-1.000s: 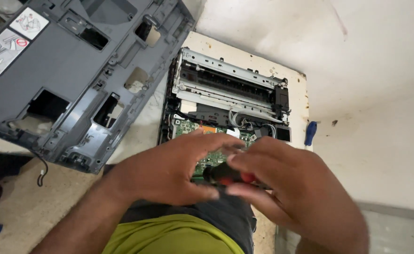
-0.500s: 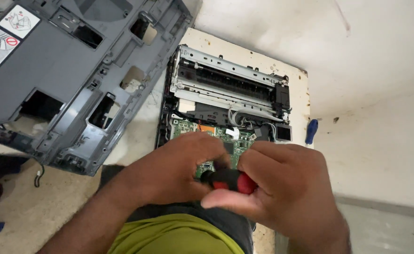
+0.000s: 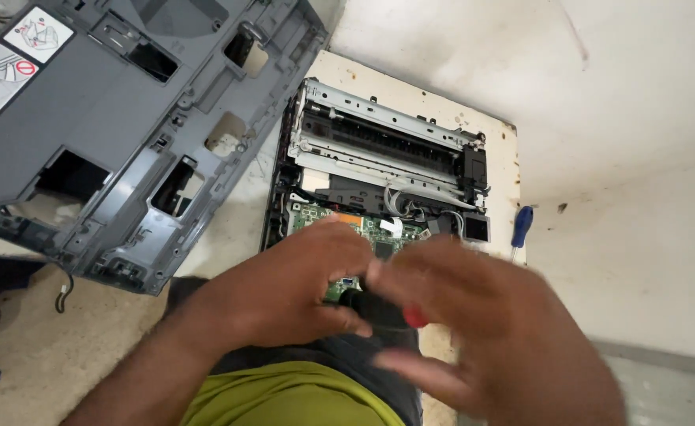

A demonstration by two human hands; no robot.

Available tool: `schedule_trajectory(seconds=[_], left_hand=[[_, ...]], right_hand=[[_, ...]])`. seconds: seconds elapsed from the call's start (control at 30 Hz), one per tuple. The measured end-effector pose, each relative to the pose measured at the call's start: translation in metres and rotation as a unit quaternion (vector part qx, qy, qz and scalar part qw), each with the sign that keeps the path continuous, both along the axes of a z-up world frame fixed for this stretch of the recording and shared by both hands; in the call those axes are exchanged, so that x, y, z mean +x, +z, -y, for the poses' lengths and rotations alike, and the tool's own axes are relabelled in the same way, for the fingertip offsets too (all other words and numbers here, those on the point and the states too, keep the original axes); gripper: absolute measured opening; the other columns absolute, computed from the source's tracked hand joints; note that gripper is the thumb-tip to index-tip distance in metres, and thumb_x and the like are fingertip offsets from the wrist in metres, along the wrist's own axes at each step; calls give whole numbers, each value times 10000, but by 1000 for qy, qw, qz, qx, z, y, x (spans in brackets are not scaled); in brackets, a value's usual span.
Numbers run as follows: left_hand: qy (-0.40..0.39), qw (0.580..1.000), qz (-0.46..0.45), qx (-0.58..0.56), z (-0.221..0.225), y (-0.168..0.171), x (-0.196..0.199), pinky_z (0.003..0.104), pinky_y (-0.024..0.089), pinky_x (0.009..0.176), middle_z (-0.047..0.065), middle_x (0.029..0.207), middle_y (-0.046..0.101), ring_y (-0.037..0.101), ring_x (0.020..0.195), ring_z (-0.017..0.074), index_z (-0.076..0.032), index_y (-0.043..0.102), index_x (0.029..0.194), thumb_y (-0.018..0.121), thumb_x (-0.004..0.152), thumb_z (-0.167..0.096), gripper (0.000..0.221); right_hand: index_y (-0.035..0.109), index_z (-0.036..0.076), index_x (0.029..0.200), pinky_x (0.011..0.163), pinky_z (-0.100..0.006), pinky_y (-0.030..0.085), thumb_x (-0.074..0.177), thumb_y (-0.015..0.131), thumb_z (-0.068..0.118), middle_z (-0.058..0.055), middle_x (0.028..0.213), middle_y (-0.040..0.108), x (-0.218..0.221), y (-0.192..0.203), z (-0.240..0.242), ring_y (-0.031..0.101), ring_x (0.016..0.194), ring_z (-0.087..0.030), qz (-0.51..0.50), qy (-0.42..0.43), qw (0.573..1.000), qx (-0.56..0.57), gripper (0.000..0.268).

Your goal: Using a screwdriver to remove screws from the internal components and circuit board of a printer for disassembly.

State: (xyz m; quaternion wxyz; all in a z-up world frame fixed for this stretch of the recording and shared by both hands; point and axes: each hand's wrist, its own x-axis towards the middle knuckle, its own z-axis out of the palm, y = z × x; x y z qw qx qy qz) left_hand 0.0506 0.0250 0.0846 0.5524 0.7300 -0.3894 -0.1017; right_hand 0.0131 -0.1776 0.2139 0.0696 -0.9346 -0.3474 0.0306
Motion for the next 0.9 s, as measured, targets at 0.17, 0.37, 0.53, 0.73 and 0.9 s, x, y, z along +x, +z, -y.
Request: schedule_trajectory(seconds=[0.17, 0.37, 0.53, 0.73, 0.9], left_hand=[[-14, 999, 14, 36, -8, -3, -6, 644, 59, 1237, 141, 1485, 595, 444, 1433, 381, -138, 599, 1437, 825, 879, -282, 619], [47, 991, -118, 48, -33, 0, -32, 560, 292, 1179, 28, 1619, 493, 379, 1524, 298, -296, 534, 1518, 815, 871, -321, 706], [216, 957, -162, 103, -39, -29, -67, 393, 520, 1034, -34, 1330, 758, 702, 1250, 168, -269, 773, 1264, 772, 840, -250, 424], [250, 949, 50, 184, -41, -114, -87, 439, 460, 1066, 6, 1413, 652, 599, 1303, 255, -236, 674, 1366, 726, 838, -353, 543], [274, 935, 72, 212, -79, -383, -51, 322, 426, 1169, -21, 1456, 643, 600, 1365, 158, -264, 655, 1414, 689, 771, -384, 655]], right_hand=[[717, 135, 1169, 644, -425, 542, 905, 740, 197, -87, 1179, 696, 2, 5, -3, 740, 863, -271, -74, 36, 995, 59, 272], [685, 71, 1124, 588, -367, 506, 945, 728, 174, -94, 1031, 675, 0, 11, -3, 685, 749, -236, -80, 63, 990, 99, 211], [660, 94, 1093, 562, -337, 411, 998, 690, 178, -56, 894, 533, -4, 10, 5, 560, 666, -231, -79, 72, 990, 97, 131], [651, 124, 1100, 595, -424, 471, 1011, 647, 230, -78, 945, 538, -8, -1, 15, 616, 731, -319, -34, 92, 989, 107, 139], [706, 128, 1119, 658, -342, 537, 931, 734, 336, -71, 977, 694, -34, 0, 92, 703, 793, -237, -4, -38, 968, 247, 281]])
